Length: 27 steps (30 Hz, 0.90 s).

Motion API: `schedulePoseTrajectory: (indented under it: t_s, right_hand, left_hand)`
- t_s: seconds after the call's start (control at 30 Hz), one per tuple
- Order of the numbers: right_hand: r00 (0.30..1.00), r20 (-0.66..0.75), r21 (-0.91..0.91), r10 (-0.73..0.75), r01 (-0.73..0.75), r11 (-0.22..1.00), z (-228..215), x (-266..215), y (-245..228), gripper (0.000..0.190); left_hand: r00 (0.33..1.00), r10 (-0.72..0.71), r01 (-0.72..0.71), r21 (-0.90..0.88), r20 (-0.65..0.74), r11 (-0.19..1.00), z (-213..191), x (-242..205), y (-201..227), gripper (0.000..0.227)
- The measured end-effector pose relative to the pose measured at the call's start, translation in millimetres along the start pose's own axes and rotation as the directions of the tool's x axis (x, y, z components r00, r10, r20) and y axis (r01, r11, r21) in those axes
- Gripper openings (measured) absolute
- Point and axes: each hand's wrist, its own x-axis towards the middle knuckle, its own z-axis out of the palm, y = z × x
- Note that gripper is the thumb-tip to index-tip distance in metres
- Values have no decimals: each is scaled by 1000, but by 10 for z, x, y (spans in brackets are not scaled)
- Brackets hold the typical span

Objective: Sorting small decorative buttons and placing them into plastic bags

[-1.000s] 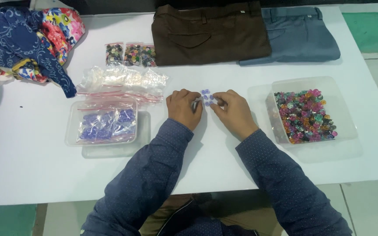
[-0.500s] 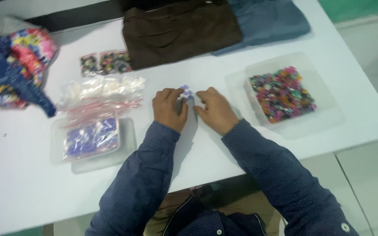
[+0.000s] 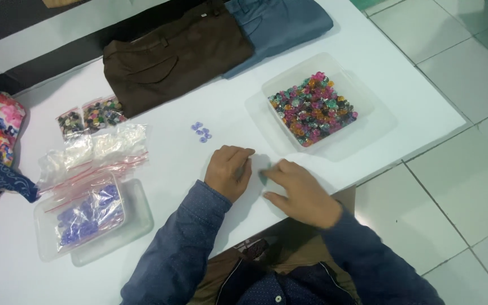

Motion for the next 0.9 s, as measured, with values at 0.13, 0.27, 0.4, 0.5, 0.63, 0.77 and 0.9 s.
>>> schedulePoseTrajectory:
  t_s: [0.13,0.27,0.4,0.5,0.63,0.77,0.9]
  right_hand:
    - [993,-108,210,-41,63,976,-542,-355,-114,30]
    - [895,-423,-70,-143,125,990,-960,-438,123,23]
    - [911,-334,-256,-242,159,953,-1206,-158,320,19]
    - [967,-208,-319,-145,73,945,-1001,16,708,23]
    - [979,-186,-457,-87,-8,889,-934,177,726,38]
    - [985,-174,-494,5,-91,865,-866,283,753,39]
    - [984,-148,-472,96,-155,868,-914,366,722,36]
  left_hand:
    - [990,82,-81,17,-113,997,-56,210,215,23]
    - [959,186,-180,50,-212,982,-3,525,438,28]
    - [962,188,-178,66,-198,982,197,961,531,16]
    - [995,96,-94,194,-2,976,467,1212,561,12]
    - [931,-170,41,372,322,927,670,1483,616,12]
    - [878,-238,60,400,415,915,745,1647,605,17]
    - [867,-272,136,328,418,935,803,1727,411,18]
